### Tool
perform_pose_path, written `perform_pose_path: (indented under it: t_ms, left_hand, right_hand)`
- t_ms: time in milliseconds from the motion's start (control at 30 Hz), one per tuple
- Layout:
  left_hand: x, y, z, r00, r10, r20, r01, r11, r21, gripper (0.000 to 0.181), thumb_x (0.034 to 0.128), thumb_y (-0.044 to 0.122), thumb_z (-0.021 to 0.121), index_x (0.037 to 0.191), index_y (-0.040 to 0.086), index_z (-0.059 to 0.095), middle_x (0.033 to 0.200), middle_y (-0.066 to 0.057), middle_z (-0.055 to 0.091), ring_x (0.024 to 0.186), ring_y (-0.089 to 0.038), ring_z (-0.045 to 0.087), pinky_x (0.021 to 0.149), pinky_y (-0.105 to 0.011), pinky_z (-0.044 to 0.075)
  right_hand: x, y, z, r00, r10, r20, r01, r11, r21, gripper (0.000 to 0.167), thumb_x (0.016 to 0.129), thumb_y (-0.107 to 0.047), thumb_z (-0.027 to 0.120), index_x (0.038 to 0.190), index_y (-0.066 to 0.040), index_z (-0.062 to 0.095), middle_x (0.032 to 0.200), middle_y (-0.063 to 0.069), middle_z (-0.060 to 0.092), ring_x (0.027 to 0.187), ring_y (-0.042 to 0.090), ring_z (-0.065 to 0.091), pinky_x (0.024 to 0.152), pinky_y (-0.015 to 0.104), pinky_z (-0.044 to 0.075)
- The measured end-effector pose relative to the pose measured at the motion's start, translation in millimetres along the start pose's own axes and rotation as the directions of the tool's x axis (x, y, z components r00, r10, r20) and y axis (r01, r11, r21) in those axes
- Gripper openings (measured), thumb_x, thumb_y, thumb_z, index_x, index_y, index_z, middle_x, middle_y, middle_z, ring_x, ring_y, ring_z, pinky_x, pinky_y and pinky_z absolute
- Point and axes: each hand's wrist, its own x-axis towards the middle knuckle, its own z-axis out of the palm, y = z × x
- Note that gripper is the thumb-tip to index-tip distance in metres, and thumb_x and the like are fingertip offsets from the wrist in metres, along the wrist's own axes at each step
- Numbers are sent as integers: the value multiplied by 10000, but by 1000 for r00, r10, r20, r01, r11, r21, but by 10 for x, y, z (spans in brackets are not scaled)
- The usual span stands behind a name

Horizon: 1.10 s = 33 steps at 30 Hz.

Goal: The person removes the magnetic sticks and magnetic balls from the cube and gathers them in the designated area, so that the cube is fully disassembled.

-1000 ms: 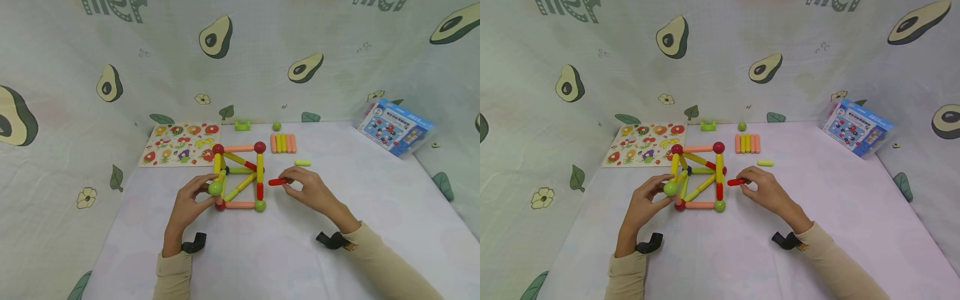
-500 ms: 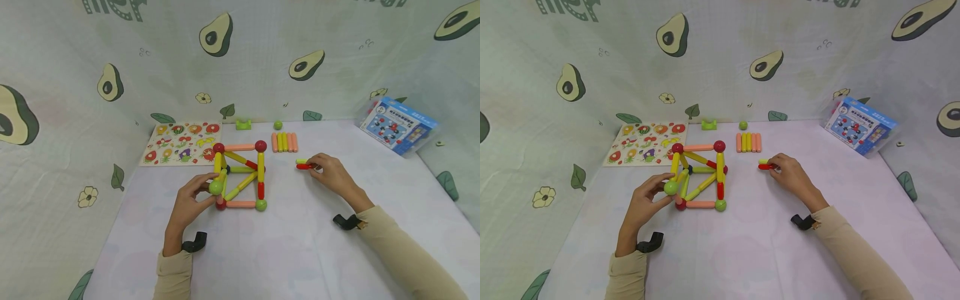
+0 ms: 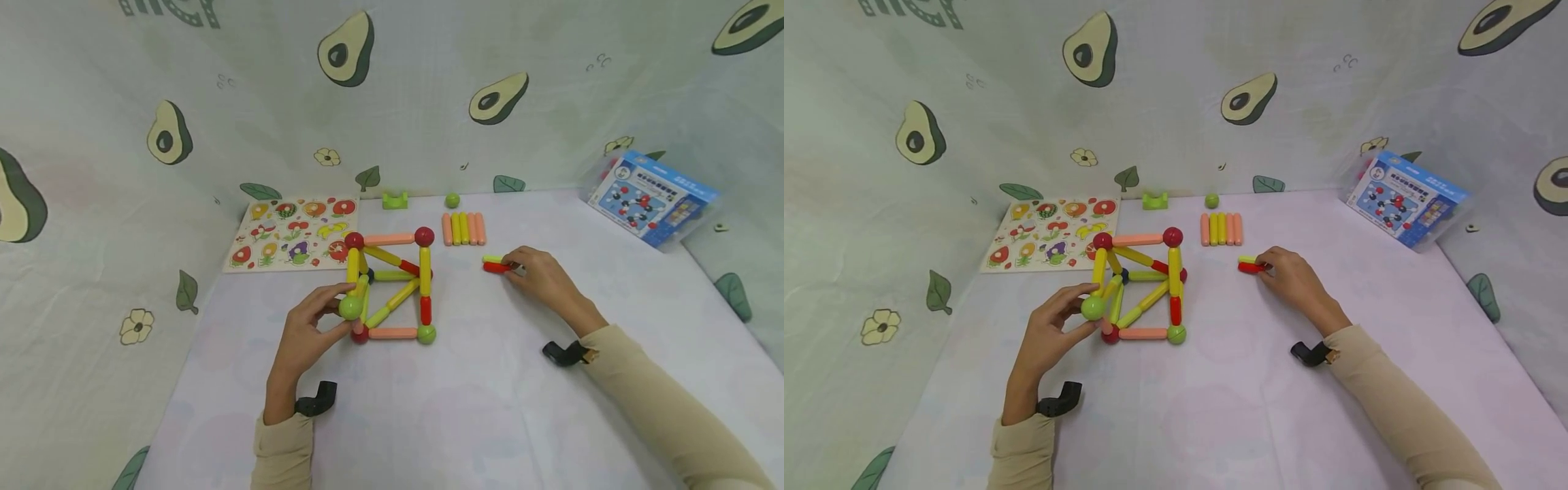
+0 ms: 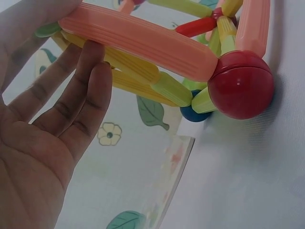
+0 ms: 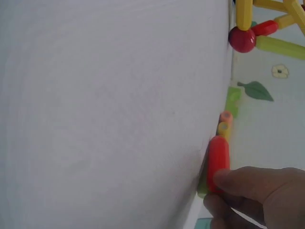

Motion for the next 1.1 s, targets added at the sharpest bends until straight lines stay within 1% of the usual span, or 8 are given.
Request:
perform_pose_path:
  t_ms: [233,467,667,767,833,933,1033,1100]
  left_hand:
    - [7,13,-17,1000,3,-2,-3,1000,-1,626,805,75,846,1360,254,619,1262,53,608,962,-138,645,937,-315,534]
    - [-13,5,-19,1000,7,2,-7,1000,-24,622,817,78,836,1365,272,613,1270,65,603,967,-143,651,941,-354,535]
    - [-17,-1,-7,1000,3,-2,-3,1000,-21,605,825,117,837,1367,266,612,1272,55,604,970,-149,649,937,-351,537]
    - [-10,11,7,1000,-2,-2,2,1000,-10,607,821,128,843,1365,271,614,1265,54,609,969,-139,649,933,-364,541]
    - [-5,19,15,1000,-5,-1,5,1000,-1,612,819,128,845,1366,277,613,1264,58,610,966,-131,649,930,-360,543]
    - [-4,32,17,1000,-11,-2,11,1000,12,622,813,121,849,1363,290,615,1264,72,610,958,-119,655,928,-361,544]
    - [-4,37,10,1000,-6,-5,6,1000,15,625,811,104,848,1365,275,616,1265,60,612,956,-123,655,921,-381,548]
    - [-2,37,7,1000,0,-10,0,1000,17,624,809,100,849,1364,266,617,1263,50,616,953,-126,656,916,-385,551]
  right_hand:
    - [27,17,31,1000,-18,-12,18,1000,1,254,855,17,755,1103,20,705,1060,159,639,933,321,620,829,500,529]
    - [86,44,59,998,-50,33,51,998,-31,376,866,-54,774,1207,59,661,1191,226,591,1104,396,520,963,576,437]
    - [116,64,59,997,-68,48,70,997,-43,353,864,-36,774,1193,44,674,1194,225,608,1113,412,541,924,610,427]
    - [94,-6,29,998,-58,27,58,998,-30,363,871,-55,772,1205,36,665,1199,215,602,1120,403,533,942,608,421]
    - [64,-112,10,996,-87,-19,87,996,-3,354,862,-52,781,1190,30,673,1175,197,615,1096,380,549,944,583,450]
    - [-1,-363,1,976,-192,-106,197,979,41,330,840,-43,800,1148,11,693,1127,152,644,1043,320,601,909,518,527]
    - [-45,-663,12,934,-314,-169,329,942,64,312,824,-53,817,1113,-18,705,1084,98,666,972,244,639,830,436,579]
    - [-62,-851,22,912,-370,-179,388,918,81,314,827,-77,819,1116,-38,703,1077,66,669,953,201,646,812,396,587]
